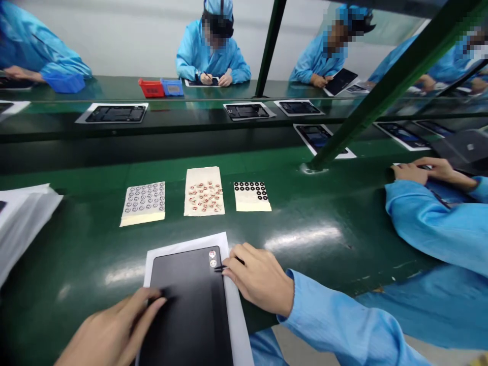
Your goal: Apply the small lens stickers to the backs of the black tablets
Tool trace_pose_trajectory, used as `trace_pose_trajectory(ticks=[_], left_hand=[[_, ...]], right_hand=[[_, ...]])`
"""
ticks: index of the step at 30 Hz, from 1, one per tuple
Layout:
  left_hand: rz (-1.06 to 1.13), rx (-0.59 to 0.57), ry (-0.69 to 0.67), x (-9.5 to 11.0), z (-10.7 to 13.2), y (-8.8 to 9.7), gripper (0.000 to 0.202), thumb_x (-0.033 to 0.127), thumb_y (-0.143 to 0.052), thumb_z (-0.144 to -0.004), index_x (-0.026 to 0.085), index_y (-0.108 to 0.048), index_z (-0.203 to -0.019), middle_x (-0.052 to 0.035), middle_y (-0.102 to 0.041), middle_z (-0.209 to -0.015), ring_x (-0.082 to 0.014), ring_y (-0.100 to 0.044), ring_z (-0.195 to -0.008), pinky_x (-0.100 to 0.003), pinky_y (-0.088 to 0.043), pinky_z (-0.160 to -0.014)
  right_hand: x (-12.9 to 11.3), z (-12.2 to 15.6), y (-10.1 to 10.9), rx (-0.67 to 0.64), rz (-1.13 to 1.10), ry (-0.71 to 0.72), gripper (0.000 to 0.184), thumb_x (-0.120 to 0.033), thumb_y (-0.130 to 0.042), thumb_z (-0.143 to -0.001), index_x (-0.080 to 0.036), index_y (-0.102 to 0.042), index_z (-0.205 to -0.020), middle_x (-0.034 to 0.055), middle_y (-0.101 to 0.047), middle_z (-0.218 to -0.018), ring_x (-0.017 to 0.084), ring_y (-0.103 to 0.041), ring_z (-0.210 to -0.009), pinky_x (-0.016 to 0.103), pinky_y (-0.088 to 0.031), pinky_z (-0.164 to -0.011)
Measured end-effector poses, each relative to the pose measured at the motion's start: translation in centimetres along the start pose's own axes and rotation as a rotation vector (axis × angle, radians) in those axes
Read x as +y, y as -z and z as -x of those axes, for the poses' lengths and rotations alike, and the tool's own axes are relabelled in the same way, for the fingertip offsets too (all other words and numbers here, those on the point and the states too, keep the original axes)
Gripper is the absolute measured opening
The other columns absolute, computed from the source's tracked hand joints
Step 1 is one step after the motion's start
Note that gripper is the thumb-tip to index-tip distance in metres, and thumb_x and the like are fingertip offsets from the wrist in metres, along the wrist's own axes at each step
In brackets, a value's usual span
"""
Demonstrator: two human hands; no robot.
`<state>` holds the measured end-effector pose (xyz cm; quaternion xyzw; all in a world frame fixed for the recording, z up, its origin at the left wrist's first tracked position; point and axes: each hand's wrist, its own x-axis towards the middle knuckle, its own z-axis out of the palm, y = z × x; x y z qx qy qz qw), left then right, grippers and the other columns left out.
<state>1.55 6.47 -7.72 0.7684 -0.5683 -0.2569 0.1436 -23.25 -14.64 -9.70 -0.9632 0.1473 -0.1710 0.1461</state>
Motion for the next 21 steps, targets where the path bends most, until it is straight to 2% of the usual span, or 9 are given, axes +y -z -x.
trace_pose_trajectory(ticks=[3,6,13,17,21], left_hand=[[0.022,0.052,-0.259,2.7,-4.2,-0.9,0.02,0.031,-0.045,-0.105,0.027,-0.063,-0.114,-0.0026,-0.069,-0.109,-0.0188,-0.07,-0.098,-0.031,-0.056,-0.085],[0.028,0.119,-0.361,4.0,-6.9,-2.4,0.02,0.021,-0.054,-0.1,0.023,-0.061,-0.118,-0.0054,-0.064,-0.112,-0.0213,-0.063,-0.105,-0.036,-0.055,-0.091],[0.044,0.232,-0.375,4.3,-8.2,-4.4,0.017,0.021,-0.062,-0.097,0.023,-0.064,-0.114,-0.0039,-0.063,-0.104,-0.0208,-0.061,-0.096,-0.037,-0.053,-0.086],[-0.013,0.254,-0.367,5.1,-8.8,-4.9,0.01,0.022,-0.057,-0.099,0.021,-0.067,-0.101,-0.0023,-0.065,-0.095,-0.0208,-0.062,-0.088,-0.036,-0.052,-0.079],[0.156,0.269,-0.29,5.2,-9.4,-4.3,0.012,0.018,-0.058,-0.099,0.022,-0.069,-0.096,0.0002,-0.066,-0.096,-0.0145,-0.065,-0.087,-0.028,-0.052,-0.077]], right_hand=[[0.3,-0.6,-0.4,-0.001,0.093,0.097,0.021,-0.028,-0.048,-0.106,-0.016,-0.065,-0.103,0.0054,-0.061,-0.094,0.017,-0.049,-0.08,0.032,-0.029,-0.061],[0.6,-0.8,-0.7,-0.025,0.101,0.13,0.021,-0.027,-0.047,-0.107,-0.016,-0.064,-0.1,0.0047,-0.061,-0.093,0.018,-0.047,-0.08,0.033,-0.027,-0.062],[1.3,-1.3,-1.2,0.033,0.022,0.066,0.021,-0.024,-0.047,-0.107,-0.015,-0.063,-0.097,0.0039,-0.06,-0.091,0.016,-0.049,-0.082,0.032,-0.03,-0.066],[1.7,-1.8,-0.8,-0.021,0.037,0.067,0.021,-0.024,-0.047,-0.106,-0.016,-0.064,-0.096,0.0043,-0.059,-0.091,0.016,-0.048,-0.081,0.032,-0.028,-0.065],[1.7,-2.5,-0.4,-0.053,0.098,0.091,0.021,-0.027,-0.049,-0.103,-0.016,-0.064,-0.092,0.0045,-0.058,-0.089,0.018,-0.045,-0.08,0.034,-0.022,-0.063]])
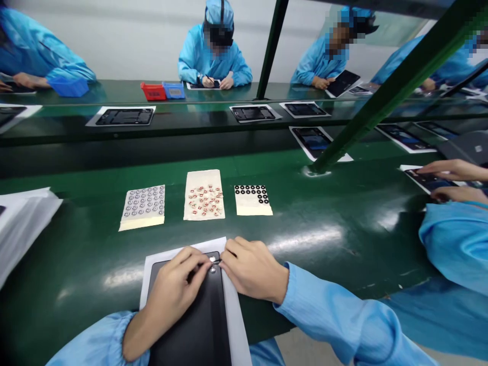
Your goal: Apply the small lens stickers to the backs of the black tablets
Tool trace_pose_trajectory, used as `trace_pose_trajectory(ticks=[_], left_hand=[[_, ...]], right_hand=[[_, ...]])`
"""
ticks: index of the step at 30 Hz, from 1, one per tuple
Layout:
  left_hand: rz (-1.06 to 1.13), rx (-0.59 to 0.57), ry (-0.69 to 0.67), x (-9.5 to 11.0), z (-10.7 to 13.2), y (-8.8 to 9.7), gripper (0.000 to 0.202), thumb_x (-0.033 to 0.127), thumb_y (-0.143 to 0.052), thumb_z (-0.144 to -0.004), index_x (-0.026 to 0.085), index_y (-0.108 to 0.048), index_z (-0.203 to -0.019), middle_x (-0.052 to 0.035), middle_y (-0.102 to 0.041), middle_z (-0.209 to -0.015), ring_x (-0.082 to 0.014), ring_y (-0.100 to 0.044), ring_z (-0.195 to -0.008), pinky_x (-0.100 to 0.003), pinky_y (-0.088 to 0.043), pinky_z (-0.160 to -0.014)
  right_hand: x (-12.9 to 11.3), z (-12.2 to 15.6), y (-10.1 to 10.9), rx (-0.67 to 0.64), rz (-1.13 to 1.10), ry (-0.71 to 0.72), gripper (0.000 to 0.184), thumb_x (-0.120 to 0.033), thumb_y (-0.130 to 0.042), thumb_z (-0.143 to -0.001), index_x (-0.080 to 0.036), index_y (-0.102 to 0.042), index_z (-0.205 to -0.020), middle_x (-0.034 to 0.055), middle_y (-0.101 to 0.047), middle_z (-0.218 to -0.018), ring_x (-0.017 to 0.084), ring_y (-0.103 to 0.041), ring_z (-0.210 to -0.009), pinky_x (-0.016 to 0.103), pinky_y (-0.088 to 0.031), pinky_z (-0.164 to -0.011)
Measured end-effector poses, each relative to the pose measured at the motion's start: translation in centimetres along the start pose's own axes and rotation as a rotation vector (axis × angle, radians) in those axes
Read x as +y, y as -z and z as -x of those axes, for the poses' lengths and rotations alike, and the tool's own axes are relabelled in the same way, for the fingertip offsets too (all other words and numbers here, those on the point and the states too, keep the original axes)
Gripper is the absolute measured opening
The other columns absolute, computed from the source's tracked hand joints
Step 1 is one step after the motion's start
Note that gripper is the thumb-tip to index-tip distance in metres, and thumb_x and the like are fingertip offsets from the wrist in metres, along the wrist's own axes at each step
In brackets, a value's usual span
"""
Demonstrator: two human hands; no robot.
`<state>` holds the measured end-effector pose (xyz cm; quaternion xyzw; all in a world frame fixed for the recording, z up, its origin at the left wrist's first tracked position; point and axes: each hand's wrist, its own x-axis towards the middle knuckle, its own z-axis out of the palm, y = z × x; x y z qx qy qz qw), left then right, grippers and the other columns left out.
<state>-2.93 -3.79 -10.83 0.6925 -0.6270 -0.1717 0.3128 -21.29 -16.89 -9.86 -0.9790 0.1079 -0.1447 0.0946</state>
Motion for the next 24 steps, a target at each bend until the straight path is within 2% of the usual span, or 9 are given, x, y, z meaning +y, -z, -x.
trace_pose_trajectory(ticks=[2,4,10,16,20,24], left_hand=[[0.039,0.06,0.028,-0.4,-0.4,0.3,0.011,0.017,-0.063,-0.096,0.024,-0.073,-0.096,0.0011,-0.067,-0.102,-0.0108,-0.067,-0.086,-0.023,-0.052,-0.077],[-0.002,0.086,-0.014,-0.9,-0.6,0.5,0.013,0.016,-0.067,-0.094,0.025,-0.076,-0.094,0.002,-0.069,-0.105,-0.0101,-0.069,-0.087,-0.021,-0.053,-0.078],[-0.106,0.054,-0.138,-1.4,-0.8,0.3,0.015,0.016,-0.067,-0.094,0.025,-0.076,-0.1,0.0028,-0.074,-0.105,-0.0139,-0.07,-0.091,-0.026,-0.056,-0.083],[-0.172,0.072,-0.207,-0.9,-0.6,0.1,0.014,0.015,-0.064,-0.095,0.021,-0.072,-0.105,-0.0007,-0.073,-0.105,-0.0174,-0.067,-0.091,-0.032,-0.055,-0.083],[-0.188,0.056,-0.239,-1.3,-0.3,0.1,0.016,0.016,-0.063,-0.096,0.022,-0.071,-0.109,-0.0004,-0.073,-0.109,-0.018,-0.067,-0.094,-0.033,-0.056,-0.085],[-0.212,0.041,-0.289,-1.8,-0.3,0.0,0.02,0.013,-0.062,-0.095,0.022,-0.07,-0.111,-0.0019,-0.072,-0.109,-0.0184,-0.067,-0.097,-0.032,-0.058,-0.086]], right_hand=[[0.0,-0.3,0.0,-0.008,0.018,0.025,0.021,-0.027,-0.051,-0.103,-0.016,-0.063,-0.089,0.0044,-0.057,-0.089,0.018,-0.044,-0.079,0.034,-0.021,-0.062],[0.0,-0.6,-0.3,0.002,0.033,0.044,0.021,-0.025,-0.051,-0.103,-0.016,-0.062,-0.087,0.0044,-0.057,-0.088,0.018,-0.043,-0.078,0.035,-0.02,-0.061],[0.0,-0.3,-1.3,0.162,0.095,0.016,0.022,-0.023,-0.051,-0.104,-0.014,-0.063,-0.088,0.005,-0.056,-0.084,0.018,-0.042,-0.077,0.035,-0.021,-0.06],[-0.2,0.4,-1.0,0.177,0.202,0.098,0.013,-0.017,-0.055,-0.097,-0.011,-0.067,-0.097,0.007,-0.058,-0.086,0.018,-0.045,-0.078,0.035,-0.025,-0.061],[-0.7,0.6,-1.1,0.283,0.283,0.186,0.018,-0.014,-0.052,-0.097,-0.008,-0.07,-0.096,0.01,-0.063,-0.093,0.018,-0.049,-0.078,0.035,-0.028,-0.062],[-1.7,1.3,-1.7,0.343,0.34,0.154,0.025,-0.015,-0.048,-0.099,-0.006,-0.071,-0.102,0.013,-0.066,-0.097,0.018,-0.052,-0.078,0.035,-0.032,-0.062]])
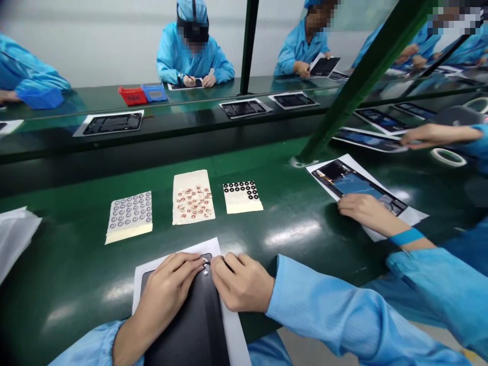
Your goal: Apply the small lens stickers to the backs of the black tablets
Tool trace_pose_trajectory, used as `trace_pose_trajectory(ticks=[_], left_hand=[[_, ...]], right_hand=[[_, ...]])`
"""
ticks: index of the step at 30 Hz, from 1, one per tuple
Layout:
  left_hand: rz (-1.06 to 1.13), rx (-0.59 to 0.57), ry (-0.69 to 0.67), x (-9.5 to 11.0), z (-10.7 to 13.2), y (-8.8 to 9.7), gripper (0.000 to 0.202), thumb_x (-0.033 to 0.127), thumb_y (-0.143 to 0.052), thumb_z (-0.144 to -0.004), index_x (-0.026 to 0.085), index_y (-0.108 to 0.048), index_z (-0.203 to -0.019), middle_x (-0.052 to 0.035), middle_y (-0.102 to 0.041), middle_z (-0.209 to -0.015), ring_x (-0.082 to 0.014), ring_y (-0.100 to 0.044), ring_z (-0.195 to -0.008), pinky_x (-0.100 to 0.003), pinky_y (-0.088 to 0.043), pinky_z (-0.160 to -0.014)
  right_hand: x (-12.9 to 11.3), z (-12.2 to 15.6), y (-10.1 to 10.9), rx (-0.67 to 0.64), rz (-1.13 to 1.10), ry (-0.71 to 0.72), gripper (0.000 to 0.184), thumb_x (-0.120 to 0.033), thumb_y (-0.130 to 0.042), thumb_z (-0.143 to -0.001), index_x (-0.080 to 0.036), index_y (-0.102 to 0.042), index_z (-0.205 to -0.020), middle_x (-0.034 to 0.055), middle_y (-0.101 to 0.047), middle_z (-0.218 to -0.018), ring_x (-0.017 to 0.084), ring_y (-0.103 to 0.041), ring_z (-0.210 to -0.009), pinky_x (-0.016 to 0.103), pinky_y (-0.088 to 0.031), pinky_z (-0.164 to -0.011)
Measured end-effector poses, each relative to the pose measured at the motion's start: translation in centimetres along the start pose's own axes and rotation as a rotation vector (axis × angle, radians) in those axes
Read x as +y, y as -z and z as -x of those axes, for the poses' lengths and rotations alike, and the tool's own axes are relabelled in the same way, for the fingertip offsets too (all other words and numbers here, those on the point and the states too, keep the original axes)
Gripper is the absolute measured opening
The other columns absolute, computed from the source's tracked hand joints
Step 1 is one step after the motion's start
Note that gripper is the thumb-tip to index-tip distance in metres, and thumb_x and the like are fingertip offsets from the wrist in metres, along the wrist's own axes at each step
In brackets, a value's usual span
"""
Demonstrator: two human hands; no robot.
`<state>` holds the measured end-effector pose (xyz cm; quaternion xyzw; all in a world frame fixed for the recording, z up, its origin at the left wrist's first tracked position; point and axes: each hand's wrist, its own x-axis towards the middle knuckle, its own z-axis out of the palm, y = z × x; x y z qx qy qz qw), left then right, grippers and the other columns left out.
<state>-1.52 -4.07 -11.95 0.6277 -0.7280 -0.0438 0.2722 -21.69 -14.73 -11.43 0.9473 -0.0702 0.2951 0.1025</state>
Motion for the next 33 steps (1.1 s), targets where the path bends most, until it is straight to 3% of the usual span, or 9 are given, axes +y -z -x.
trace_pose_trajectory(ticks=[7,12,15,18,21,24,27,30,33], left_hand=[[-0.221,-0.128,-0.09,0.5,-0.4,0.0,0.018,0.011,-0.049,-0.099,0.015,-0.066,-0.105,-0.0075,-0.068,-0.098,-0.0229,-0.067,-0.088,-0.037,-0.059,-0.078],[-0.036,-0.182,0.082,-0.8,-3.2,1.2,0.019,0.021,-0.044,-0.105,0.018,-0.061,-0.097,-0.0024,-0.063,-0.092,-0.0148,-0.066,-0.08,-0.027,-0.055,-0.073],[-0.122,-0.083,0.143,-3.3,-5.6,1.8,0.022,0.025,-0.042,-0.106,0.017,-0.063,-0.105,-0.0069,-0.064,-0.107,-0.0163,-0.065,-0.09,-0.027,-0.053,-0.075],[-0.229,-0.128,0.12,-5.4,-7.2,1.8,0.025,0.016,-0.043,-0.102,0.016,-0.068,-0.104,-0.0105,-0.064,-0.108,-0.0205,-0.06,-0.09,-0.03,-0.05,-0.072],[-0.172,-0.194,0.124,-6.1,-7.7,2.1,0.033,0.002,-0.044,-0.092,0.016,-0.071,-0.102,-0.01,-0.064,-0.1,-0.0218,-0.058,-0.088,-0.033,-0.051,-0.078],[-0.087,-0.188,0.211,-5.1,-8.0,2.4,0.037,0.003,-0.039,-0.092,0.015,-0.073,-0.103,-0.0134,-0.063,-0.102,-0.0245,-0.059,-0.092,-0.041,-0.052,-0.086],[0.144,-0.206,0.357,-2.5,-9.1,1.6,0.032,0.022,-0.042,-0.101,0.012,-0.072,-0.105,-0.0153,-0.066,-0.102,-0.0245,-0.065,-0.091,-0.043,-0.056,-0.087],[0.611,-0.365,0.514,1.0,-11.0,-0.8,0.043,0.045,-0.045,-0.104,0.01,-0.07,-0.105,-0.0133,-0.072,-0.09,-0.0185,-0.072,-0.079,-0.032,-0.062,-0.079],[1.248,-0.39,0.822,3.9,-12.9,-3.9,0.032,0.038,-0.059,-0.099,0.008,-0.068,-0.104,-0.0146,-0.075,-0.094,-0.017,-0.075,-0.085,-0.03,-0.062,-0.09]], right_hand=[[-0.7,0.4,-0.8,-0.028,0.003,-0.144,0.022,-0.017,-0.052,-0.1,-0.007,-0.07,-0.107,0.0119,-0.066,-0.095,0.018,-0.056,-0.08,0.034,-0.04,-0.065],[4.7,0.9,-1.0,-0.084,-0.084,-0.433,0.02,-0.033,-0.061,-0.1,-0.017,-0.067,-0.111,0.0064,-0.065,-0.102,0.015,-0.06,-0.088,0.028,-0.039,-0.064],[8.5,1.6,-0.9,-0.325,0.109,-0.449,0.016,-0.017,-0.057,-0.098,-0.016,-0.066,-0.111,0.0068,-0.065,-0.102,0.015,-0.06,-0.079,0.029,-0.027,-0.055],[10.4,2.0,-1.2,-0.518,0.232,-0.415,0.019,-0.001,-0.05,-0.092,-0.013,-0.065,-0.096,0.009,-0.064,-0.095,0.016,-0.056,-0.071,0.032,-0.02,-0.054],[10.8,2.1,-1.7,-0.535,0.211,-0.379,0.019,0.0,-0.048,-0.092,-0.012,-0.063,-0.09,0.0102,-0.063,-0.092,0.016,-0.054,-0.068,0.033,-0.021,-0.054],[10.7,2.4,-1.8,-0.525,0.192,-0.376,0.013,-0.005,-0.052,-0.092,-0.012,-0.062,-0.09,0.0096,-0.063,-0.091,0.016,-0.054,-0.069,0.032,-0.023,-0.056],[9.8,2.9,-1.5,-0.422,0.148,-0.41,0.005,-0.015,-0.06,-0.091,-0.015,-0.062,-0.087,0.007,-0.063,-0.09,0.016,-0.057,-0.074,0.031,-0.028,-0.059],[8.2,3.4,-1.1,-0.195,0.018,-0.465,0.004,-0.016,-0.06,-0.089,-0.017,-0.063,-0.088,0.0029,-0.063,-0.086,0.013,-0.059,-0.074,0.028,-0.033,-0.062],[6.9,3.9,-0.9,-0.068,-0.185,-0.49,0.01,-0.016,-0.056,-0.092,-0.017,-0.066,-0.094,0.003,-0.065,-0.089,0.011,-0.06,-0.074,0.024,-0.038,-0.064]])
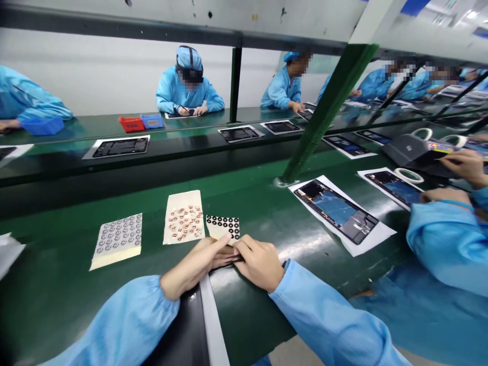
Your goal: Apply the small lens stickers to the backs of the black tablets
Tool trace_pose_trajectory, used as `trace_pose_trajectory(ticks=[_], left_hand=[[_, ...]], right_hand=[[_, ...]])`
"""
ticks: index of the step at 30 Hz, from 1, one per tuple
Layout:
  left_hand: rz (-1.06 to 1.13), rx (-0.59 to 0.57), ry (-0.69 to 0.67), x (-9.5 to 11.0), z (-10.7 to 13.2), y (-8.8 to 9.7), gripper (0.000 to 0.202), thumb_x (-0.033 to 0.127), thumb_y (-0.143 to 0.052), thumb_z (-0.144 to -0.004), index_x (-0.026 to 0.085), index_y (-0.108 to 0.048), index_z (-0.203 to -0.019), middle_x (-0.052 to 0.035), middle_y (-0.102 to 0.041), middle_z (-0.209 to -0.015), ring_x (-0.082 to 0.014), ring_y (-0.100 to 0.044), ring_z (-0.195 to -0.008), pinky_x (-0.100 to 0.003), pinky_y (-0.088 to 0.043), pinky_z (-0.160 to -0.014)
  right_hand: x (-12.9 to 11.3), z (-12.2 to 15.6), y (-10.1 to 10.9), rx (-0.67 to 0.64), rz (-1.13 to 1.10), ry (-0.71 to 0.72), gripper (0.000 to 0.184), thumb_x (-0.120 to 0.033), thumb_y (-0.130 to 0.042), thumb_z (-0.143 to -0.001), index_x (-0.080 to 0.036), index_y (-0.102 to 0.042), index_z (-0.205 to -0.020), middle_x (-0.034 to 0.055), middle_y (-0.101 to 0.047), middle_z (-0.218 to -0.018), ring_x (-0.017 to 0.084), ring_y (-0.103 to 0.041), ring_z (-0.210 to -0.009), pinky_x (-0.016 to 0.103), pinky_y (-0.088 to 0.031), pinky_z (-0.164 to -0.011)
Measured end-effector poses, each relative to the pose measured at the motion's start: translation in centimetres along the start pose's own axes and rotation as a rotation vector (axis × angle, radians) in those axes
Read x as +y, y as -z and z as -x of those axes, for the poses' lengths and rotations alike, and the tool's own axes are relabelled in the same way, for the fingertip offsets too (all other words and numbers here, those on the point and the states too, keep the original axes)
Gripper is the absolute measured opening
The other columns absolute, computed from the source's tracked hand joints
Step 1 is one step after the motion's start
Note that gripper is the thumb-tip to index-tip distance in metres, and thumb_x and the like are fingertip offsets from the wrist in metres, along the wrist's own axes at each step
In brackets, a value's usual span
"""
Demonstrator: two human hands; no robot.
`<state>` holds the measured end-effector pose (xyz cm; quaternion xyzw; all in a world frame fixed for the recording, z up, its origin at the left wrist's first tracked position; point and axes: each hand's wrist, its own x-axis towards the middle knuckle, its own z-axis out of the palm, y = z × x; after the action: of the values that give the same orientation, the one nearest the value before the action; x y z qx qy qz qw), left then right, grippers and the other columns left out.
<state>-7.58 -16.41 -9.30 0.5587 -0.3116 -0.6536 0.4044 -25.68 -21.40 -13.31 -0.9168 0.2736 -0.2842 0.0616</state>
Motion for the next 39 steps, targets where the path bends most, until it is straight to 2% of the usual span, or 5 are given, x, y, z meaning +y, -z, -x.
trace_pose_trajectory(ticks=[14,20,25,30,39], left_hand=[[0.128,0.065,0.141,-0.7,-1.7,-1.5,0.041,0.002,-0.057,-0.09,0.008,-0.058,-0.131,-0.0155,-0.074,-0.1,-0.0201,-0.077,-0.078,-0.032,-0.066,-0.079],[0.112,0.072,0.125,-1.0,-2.0,-2.9,0.049,0.006,-0.055,-0.095,0.009,-0.044,-0.143,-0.02,-0.071,-0.118,-0.0167,-0.077,-0.08,-0.03,-0.066,-0.08],[0.036,-0.058,0.102,-0.3,1.5,-1.0,0.027,0.023,-0.065,-0.094,0.009,-0.064,-0.117,-0.0162,-0.076,-0.102,-0.0175,-0.076,-0.078,-0.028,-0.063,-0.076],[-0.47,0.224,-0.132,-2.0,8.5,5.5,0.025,0.037,-0.057,-0.099,0.017,-0.07,-0.092,-0.0019,-0.072,-0.073,-0.0103,-0.063,-0.057,-0.02,-0.045,-0.058],[-0.904,0.419,-0.459,-7.0,12.7,9.3,0.023,0.032,-0.049,-0.104,0.023,-0.07,-0.106,0.0029,-0.073,-0.084,-0.0099,-0.067,-0.07,-0.021,-0.045,-0.068]], right_hand=[[5.0,-3.7,-0.7,-0.225,-0.711,-0.673,0.042,-0.054,-0.077,-0.077,-0.012,-0.079,-0.081,0.0075,-0.07,-0.074,0.016,-0.063,-0.068,0.026,-0.049,-0.063],[6.2,-4.6,-0.6,0.215,-0.446,-0.774,0.049,-0.059,-0.065,-0.087,-0.011,-0.07,-0.078,0.0085,-0.065,-0.074,0.014,-0.053,-0.065,0.027,-0.043,-0.061],[0.7,-3.0,0.9,0.36,-0.405,-0.384,0.017,-0.03,-0.067,-0.093,-0.016,-0.072,-0.086,0.0049,-0.068,-0.082,0.011,-0.056,-0.067,0.024,-0.044,-0.061],[-6.4,0.2,-0.2,-0.026,-0.438,0.208,0.018,-0.008,-0.058,-0.094,-0.017,-0.07,-0.105,0.0028,-0.068,-0.087,0.01,-0.064,-0.075,0.022,-0.046,-0.062],[-9.4,1.0,-1.1,-0.118,-0.129,0.33,0.023,-0.012,-0.048,-0.102,-0.012,-0.062,-0.12,0.0066,-0.066,-0.099,0.013,-0.065,-0.079,0.026,-0.04,-0.056]])
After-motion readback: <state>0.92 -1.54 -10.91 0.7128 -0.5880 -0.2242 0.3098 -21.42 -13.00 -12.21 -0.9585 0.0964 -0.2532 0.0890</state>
